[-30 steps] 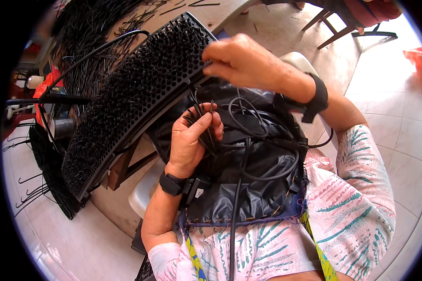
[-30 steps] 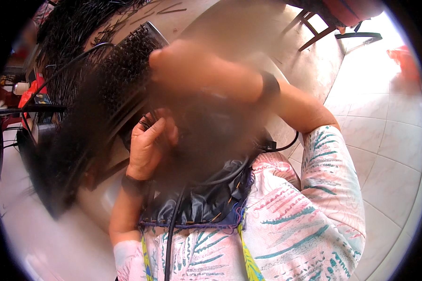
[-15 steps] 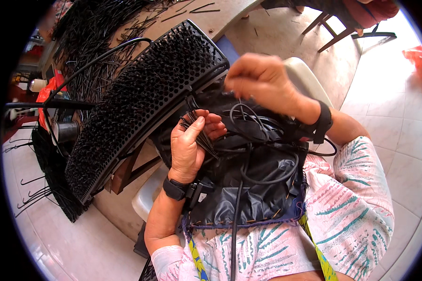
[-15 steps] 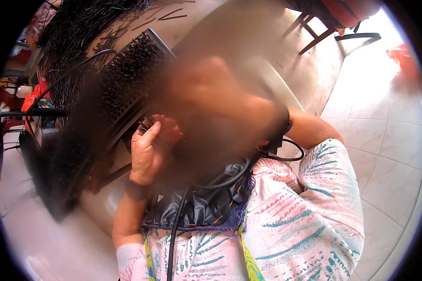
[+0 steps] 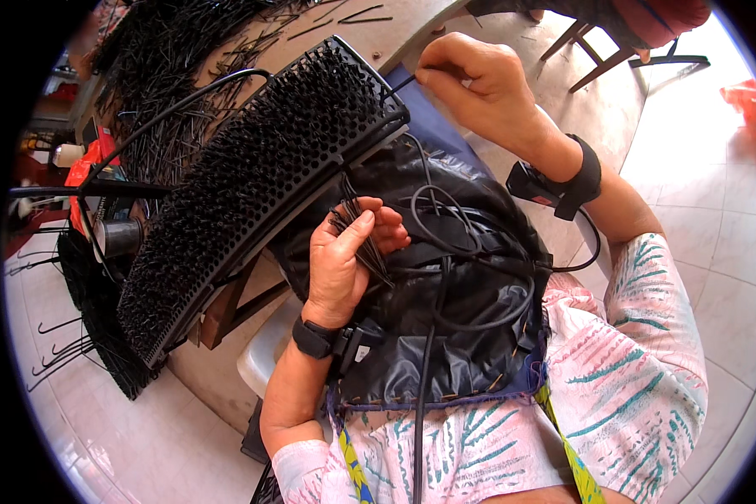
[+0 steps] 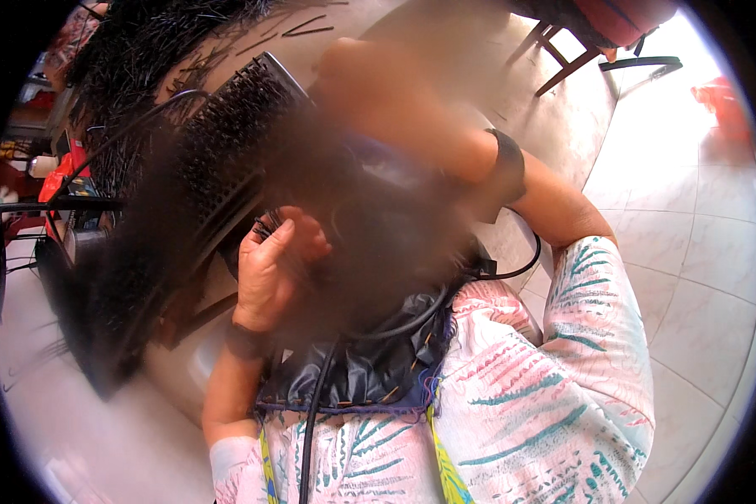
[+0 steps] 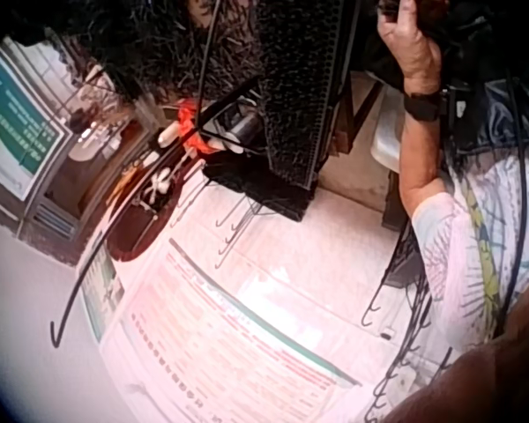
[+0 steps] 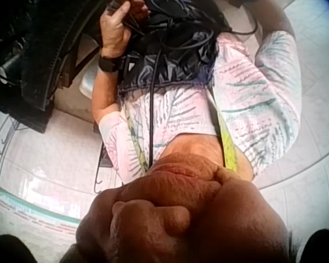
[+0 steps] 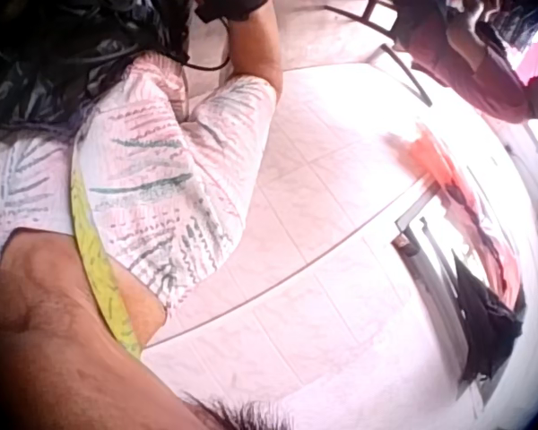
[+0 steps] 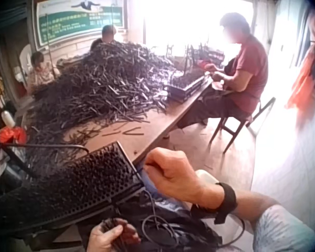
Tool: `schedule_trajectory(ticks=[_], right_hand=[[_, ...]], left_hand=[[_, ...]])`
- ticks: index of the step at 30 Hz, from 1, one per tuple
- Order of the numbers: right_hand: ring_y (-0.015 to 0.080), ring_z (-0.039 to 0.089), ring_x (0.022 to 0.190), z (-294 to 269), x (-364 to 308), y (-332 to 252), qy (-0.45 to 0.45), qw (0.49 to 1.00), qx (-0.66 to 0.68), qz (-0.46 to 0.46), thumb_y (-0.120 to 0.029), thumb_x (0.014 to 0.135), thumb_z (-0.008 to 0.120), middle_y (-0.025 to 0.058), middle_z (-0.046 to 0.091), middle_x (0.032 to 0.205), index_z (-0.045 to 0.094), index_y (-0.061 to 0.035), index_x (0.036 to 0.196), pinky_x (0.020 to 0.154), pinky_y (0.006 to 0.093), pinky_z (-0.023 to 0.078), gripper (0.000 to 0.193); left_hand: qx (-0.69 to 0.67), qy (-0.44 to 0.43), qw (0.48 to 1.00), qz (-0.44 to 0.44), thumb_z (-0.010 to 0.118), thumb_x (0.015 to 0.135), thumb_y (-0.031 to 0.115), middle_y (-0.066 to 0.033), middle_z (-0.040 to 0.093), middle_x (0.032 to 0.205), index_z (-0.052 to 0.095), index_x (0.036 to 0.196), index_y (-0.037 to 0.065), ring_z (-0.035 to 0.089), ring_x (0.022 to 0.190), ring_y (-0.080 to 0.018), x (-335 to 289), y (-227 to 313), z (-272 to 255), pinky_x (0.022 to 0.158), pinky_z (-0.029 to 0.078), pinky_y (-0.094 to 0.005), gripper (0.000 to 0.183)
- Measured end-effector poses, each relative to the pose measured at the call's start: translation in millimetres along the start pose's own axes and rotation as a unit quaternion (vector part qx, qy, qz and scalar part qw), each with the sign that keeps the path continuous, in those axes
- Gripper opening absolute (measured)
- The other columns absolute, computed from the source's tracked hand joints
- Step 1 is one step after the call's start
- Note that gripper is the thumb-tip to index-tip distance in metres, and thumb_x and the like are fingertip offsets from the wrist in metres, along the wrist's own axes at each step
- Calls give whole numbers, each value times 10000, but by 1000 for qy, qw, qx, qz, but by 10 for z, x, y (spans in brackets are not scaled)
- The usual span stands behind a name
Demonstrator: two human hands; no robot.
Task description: The person inserts black wires into a plastic component by hand and then fastens the straps on a black bag.
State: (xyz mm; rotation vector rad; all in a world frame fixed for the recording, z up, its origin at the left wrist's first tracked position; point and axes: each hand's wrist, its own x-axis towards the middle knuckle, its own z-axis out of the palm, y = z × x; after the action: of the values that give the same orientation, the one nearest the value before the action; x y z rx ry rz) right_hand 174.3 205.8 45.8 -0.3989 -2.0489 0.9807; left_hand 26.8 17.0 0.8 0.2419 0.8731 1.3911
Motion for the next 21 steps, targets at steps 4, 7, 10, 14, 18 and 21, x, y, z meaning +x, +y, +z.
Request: schedule_trajectory(ticks=[4,7,10,14,18,21], right_hand=[[140,521,517,75,93,63,-19,993,-98,-60,-17,728,592,87,517,592,544,8,792,483,244,397,84],[164,523,532,165,213,124,-45,982,-161,-86,-30,728,594,96,520,599,540,3,806,490,261,399,100],[188,525,546,216,297,199,-73,972,-204,-94,-44,729,595,105,522,606,536,-2,821,496,278,401,117],[220,528,566,237,379,243,-125,959,-240,-84,-62,729,596,117,526,615,531,-8,840,505,301,403,139],[251,531,586,273,441,238,-173,947,-256,-83,-81,730,598,129,529,624,526,-14,859,515,323,406,162],[275,533,601,306,483,230,-200,939,-267,-83,-94,731,599,137,532,631,522,-19,873,521,340,407,179]], left_hand=[[11,-8,1000,-3,486,854,90,-131,596,881,531,976,4,601,771,-223,21,-10,-20,711,515,-380,155],[19,-11,1000,-6,492,852,96,-130,596,877,534,974,7,598,759,-219,19,-7,-13,701,516,-372,156],[37,-3,999,-10,499,850,103,-126,595,865,536,975,11,593,736,-210,11,10,12,665,515,-349,160],[69,-13,997,-10,509,845,111,-111,591,828,536,973,17,576,680,-189,13,7,-54,558,487,-296,161],[54,-4,998,-20,507,845,108,-98,581,789,530,970,17,549,632,-176,-10,12,-51,500,445,-276,156],[54,6,998,-19,498,847,103,-91,563,760,523,968,15,520,596,-169,-10,23,-16,474,416,-270,151]])
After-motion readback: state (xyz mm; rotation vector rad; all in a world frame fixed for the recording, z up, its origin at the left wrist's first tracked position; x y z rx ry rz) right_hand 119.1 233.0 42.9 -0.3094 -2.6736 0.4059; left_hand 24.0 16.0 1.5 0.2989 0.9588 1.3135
